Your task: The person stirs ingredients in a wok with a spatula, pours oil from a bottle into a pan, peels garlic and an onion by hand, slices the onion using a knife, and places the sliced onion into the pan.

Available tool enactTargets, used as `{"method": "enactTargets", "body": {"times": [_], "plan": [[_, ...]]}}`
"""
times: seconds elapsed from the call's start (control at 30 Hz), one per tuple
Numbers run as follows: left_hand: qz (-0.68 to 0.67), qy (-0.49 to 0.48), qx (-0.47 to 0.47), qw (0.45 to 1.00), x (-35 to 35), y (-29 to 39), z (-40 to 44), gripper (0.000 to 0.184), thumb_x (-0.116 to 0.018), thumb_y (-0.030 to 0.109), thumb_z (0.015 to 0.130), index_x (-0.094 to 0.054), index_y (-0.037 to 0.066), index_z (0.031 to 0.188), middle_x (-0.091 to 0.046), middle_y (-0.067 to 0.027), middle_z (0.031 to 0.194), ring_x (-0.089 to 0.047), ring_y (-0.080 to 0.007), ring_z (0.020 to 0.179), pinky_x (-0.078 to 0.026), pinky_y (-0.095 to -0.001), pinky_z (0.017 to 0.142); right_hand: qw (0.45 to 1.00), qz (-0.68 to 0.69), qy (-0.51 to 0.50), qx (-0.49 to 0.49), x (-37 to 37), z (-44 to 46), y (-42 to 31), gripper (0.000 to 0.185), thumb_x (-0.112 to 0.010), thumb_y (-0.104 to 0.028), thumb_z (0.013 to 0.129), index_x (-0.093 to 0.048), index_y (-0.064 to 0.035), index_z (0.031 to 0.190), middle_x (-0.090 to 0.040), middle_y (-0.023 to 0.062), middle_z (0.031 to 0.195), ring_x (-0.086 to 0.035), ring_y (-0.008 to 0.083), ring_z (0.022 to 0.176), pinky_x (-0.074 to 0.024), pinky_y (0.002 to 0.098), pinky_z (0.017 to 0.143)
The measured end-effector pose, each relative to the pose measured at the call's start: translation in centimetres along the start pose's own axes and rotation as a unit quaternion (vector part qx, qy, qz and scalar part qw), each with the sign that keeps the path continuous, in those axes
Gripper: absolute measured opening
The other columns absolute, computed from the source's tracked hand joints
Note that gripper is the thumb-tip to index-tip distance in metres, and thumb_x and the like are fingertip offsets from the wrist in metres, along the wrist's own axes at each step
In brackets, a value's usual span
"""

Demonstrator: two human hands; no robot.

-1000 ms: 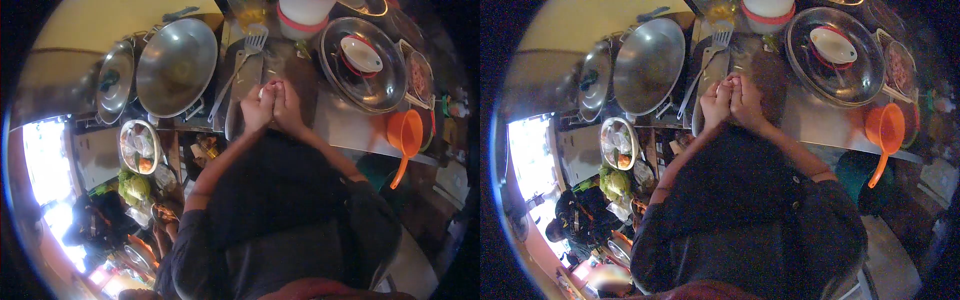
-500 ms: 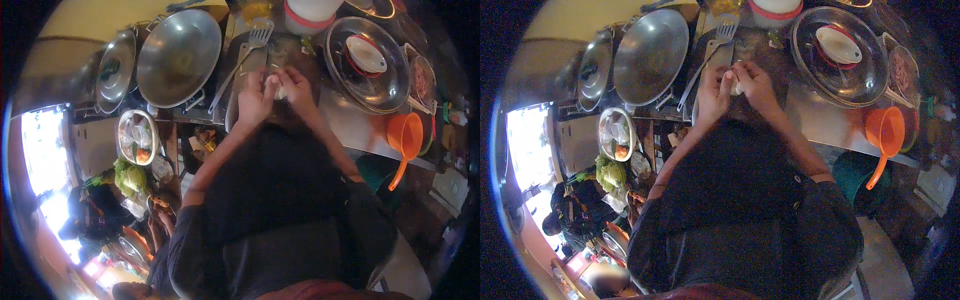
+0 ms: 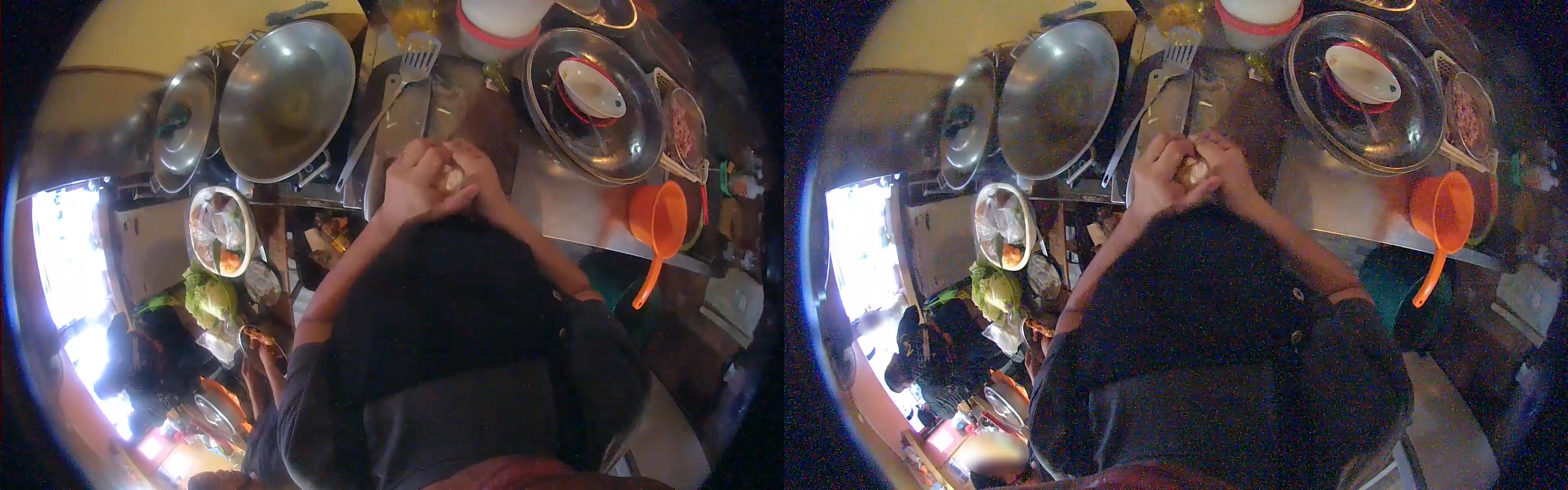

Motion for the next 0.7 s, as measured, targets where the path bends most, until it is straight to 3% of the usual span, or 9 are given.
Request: {"method": "enactTargets", "body": {"times": [0.13,0.17,0.23,0.27,0.37,0.47,0.57,0.63,0.7], "plan": [[-0.030,-0.003,-0.016,0.999,0.7,0.8,0.5,0.045,-0.079,0.038,0.067,-0.061,0.005,0.091,-0.060,-0.0126,0.091,-0.061,-0.0294,0.081,-0.051,-0.0383,0.069,0.956,-0.253,-0.037,0.145,0.3,-0.5,-0.6,0.021,-0.054,-0.012,0.087,-0.061,0.0000,0.103,-0.062,0.0037,0.100,-0.058,0.0140,0.090,-0.0474,0.0285,0.077],[-0.024,-0.021,-0.008,0.999,0.7,1.0,0.5,0.043,-0.079,0.037,0.067,-0.062,0.005,0.090,-0.060,-0.0126,0.090,-0.062,-0.0296,0.080,-0.052,-0.0384,0.068,0.956,-0.254,-0.038,0.145,0.3,-0.7,-1.3,0.021,-0.054,-0.012,0.087,-0.061,0.0000,0.103,-0.062,0.0037,0.100,-0.058,0.0140,0.090,-0.0474,0.0285,0.077],[-0.030,-0.028,-0.020,0.999,0.6,1.1,0.4,0.037,-0.077,0.032,0.068,-0.062,0.005,0.089,-0.060,-0.0123,0.088,-0.062,-0.0296,0.078,-0.052,-0.0383,0.066,0.991,-0.112,-0.076,-0.006,0.5,-1.2,-1.8,0.028,-0.057,-0.008,0.085,-0.059,0.0010,0.111,-0.062,0.0042,0.105,-0.058,0.0141,0.095,-0.0472,0.0280,0.081],[-0.036,-0.036,-0.033,0.998,0.5,1.2,0.3,0.032,-0.076,0.028,0.069,-0.062,0.006,0.087,-0.061,-0.0120,0.086,-0.062,-0.0295,0.075,-0.052,-0.0381,0.065,0.990,-0.114,-0.081,-0.007,0.8,-1.5,-1.4,0.028,-0.057,-0.008,0.085,-0.059,0.0010,0.111,-0.062,0.0042,0.105,-0.058,0.0141,0.095,-0.0472,0.0280,0.081],[-0.089,-0.021,-0.083,0.992,1.4,2.0,0.2,0.022,-0.071,0.019,0.069,-0.062,0.006,0.085,-0.060,-0.0106,0.082,-0.061,-0.0293,0.070,-0.052,-0.0374,0.061,0.984,0.100,-0.143,0.015,1.0,-2.4,1.0,0.034,-0.061,-0.006,0.082,-0.059,-0.0003,0.115,-0.063,0.0023,0.107,-0.059,0.0131,0.094,-0.0472,0.0271,0.083],[-0.061,0.023,-0.099,0.993,1.3,2.5,-0.2,0.020,-0.067,0.014,0.066,-0.061,0.006,0.083,-0.059,-0.0096,0.080,-0.060,-0.0282,0.067,-0.051,-0.0360,0.057,0.996,-0.028,-0.036,-0.078,0.4,-3.2,1.8,0.031,-0.065,-0.008,0.081,-0.061,-0.0009,0.111,-0.063,0.0006,0.104,-0.059,0.0124,0.091,-0.0474,0.0266,0.082],[-0.060,0.051,-0.064,0.995,0.5,1.9,-0.7,0.016,-0.067,0.014,0.063,-0.059,0.008,0.076,-0.056,-0.0080,0.075,-0.057,-0.0274,0.062,-0.048,-0.0370,0.051,0.986,-0.152,-0.029,0.064,-1.1,-4.2,-2.2,0.027,-0.065,-0.011,0.081,-0.064,0.0002,0.106,-0.064,0.0038,0.100,-0.059,0.0141,0.089,-0.0479,0.0277,0.081],[-0.051,0.055,-0.001,0.997,-0.6,1.3,-1.3,0.014,-0.067,0.015,0.062,-0.057,0.010,0.070,-0.053,-0.0072,0.070,-0.056,-0.0269,0.059,-0.047,-0.0374,0.049,0.969,-0.245,0.008,0.025,0.6,-3.7,-0.8,0.027,-0.065,-0.012,0.082,-0.064,0.0016,0.105,-0.065,0.0059,0.100,-0.060,0.0161,0.090,-0.0482,0.0291,0.081],[-0.010,0.078,-0.020,0.997,-1.9,0.2,-2.3,0.015,-0.064,0.014,0.064,-0.059,0.007,0.077,-0.052,-0.0081,0.068,-0.055,-0.0281,0.059,-0.045,-0.0391,0.048,0.966,-0.257,0.018,0.012,1.8,-3.0,0.1,0.026,-0.063,-0.013,0.084,-0.063,0.0016,0.105,-0.065,0.0067,0.099,-0.060,0.0168,0.090,-0.0482,0.0297,0.080]]}}
Point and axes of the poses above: each hand's wrist, its own z-axis towards the middle knuckle, its own x-axis out of the back of the hand, y = z × x, the point moved 2 cm from there along z, towards the middle knuckle
